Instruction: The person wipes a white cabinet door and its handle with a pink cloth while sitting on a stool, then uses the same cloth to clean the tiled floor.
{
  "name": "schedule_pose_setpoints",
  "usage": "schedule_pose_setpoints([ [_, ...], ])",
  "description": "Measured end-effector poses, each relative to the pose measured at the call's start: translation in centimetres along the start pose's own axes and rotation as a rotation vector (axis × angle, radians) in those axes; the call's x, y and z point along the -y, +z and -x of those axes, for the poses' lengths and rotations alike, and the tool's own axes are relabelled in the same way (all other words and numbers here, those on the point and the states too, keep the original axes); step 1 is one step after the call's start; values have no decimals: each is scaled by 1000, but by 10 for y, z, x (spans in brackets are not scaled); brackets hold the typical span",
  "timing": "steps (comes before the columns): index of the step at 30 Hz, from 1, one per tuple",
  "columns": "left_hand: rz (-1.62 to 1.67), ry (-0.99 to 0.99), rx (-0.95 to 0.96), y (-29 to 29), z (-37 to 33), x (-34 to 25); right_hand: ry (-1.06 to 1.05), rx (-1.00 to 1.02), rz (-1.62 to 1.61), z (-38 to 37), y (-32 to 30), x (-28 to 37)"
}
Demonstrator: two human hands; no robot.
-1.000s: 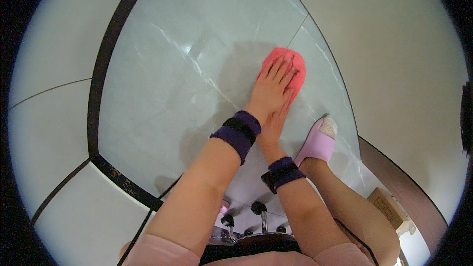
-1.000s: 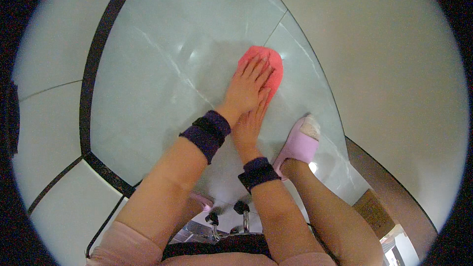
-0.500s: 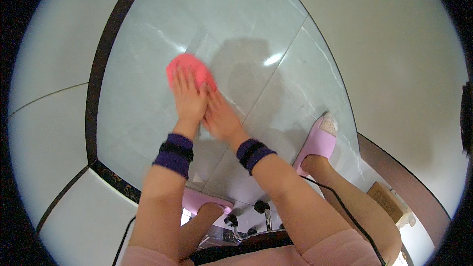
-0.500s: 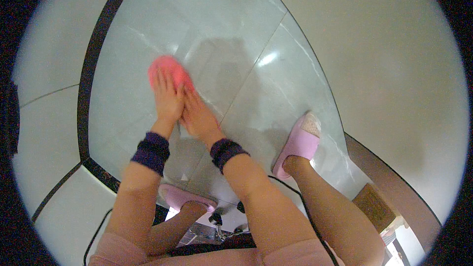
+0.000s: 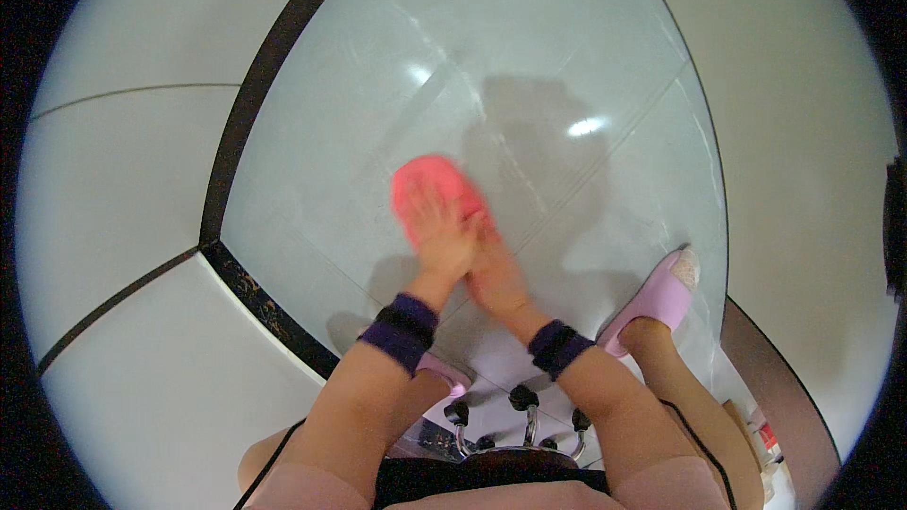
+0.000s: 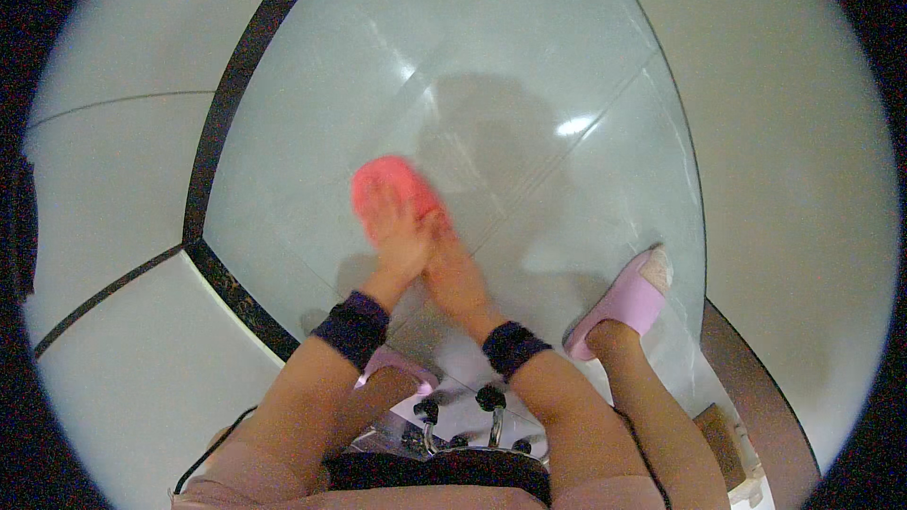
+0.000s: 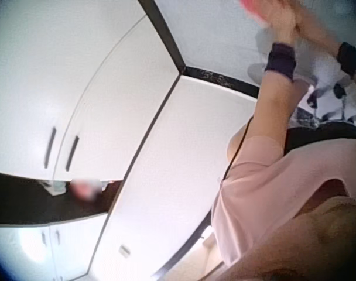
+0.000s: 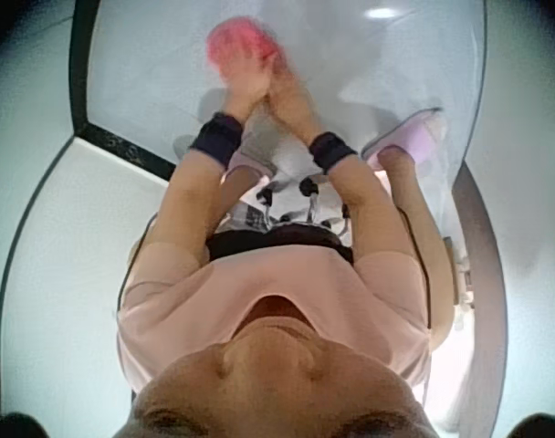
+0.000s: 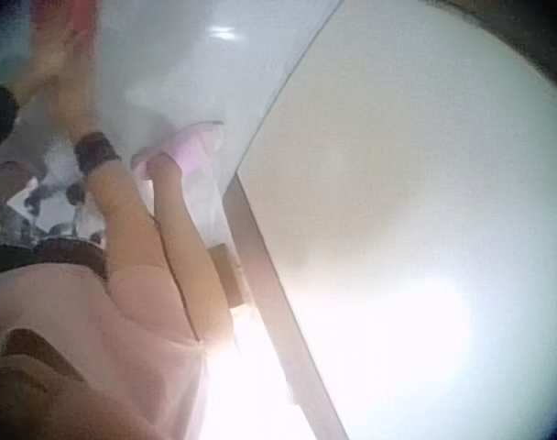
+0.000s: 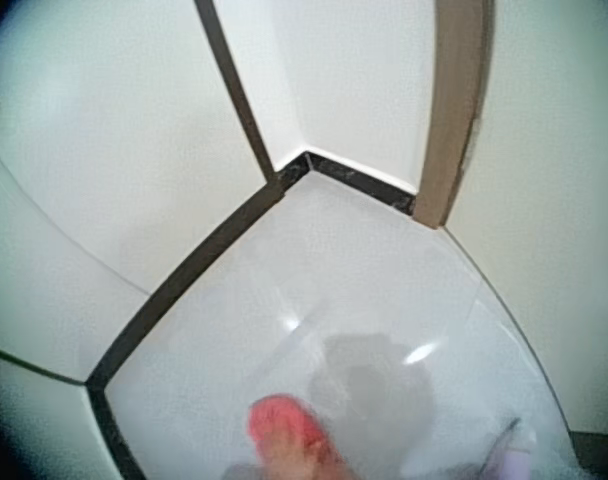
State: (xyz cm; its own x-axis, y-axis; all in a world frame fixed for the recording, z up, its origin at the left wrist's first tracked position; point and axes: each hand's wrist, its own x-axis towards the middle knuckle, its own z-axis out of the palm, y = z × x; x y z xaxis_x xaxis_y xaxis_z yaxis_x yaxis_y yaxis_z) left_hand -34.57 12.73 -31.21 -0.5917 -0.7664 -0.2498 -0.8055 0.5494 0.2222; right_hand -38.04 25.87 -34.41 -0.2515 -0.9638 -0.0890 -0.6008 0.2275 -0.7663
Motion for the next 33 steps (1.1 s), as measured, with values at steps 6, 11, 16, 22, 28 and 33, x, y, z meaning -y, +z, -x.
schedule_pose_setpoints([
  [6,90,259,-203,12,-88,-37,-31,-278,260,-67,-38,-28],
  [11,-6,167,-160,7,-97,13,-52,-178,225,-101,-17,-6],
  [16,-91,-108,-178,14,-30,107,-158,89,60,-98,30,40],
  [22,-43,-271,-153,13,52,137,-432,263,404,-46,66,74],
  [28,-87,-89,-175,31,70,83,-305,396,189,6,27,45],
  [33,-51,233,19,16,55,21,-132,233,219,32,-8,29],
])
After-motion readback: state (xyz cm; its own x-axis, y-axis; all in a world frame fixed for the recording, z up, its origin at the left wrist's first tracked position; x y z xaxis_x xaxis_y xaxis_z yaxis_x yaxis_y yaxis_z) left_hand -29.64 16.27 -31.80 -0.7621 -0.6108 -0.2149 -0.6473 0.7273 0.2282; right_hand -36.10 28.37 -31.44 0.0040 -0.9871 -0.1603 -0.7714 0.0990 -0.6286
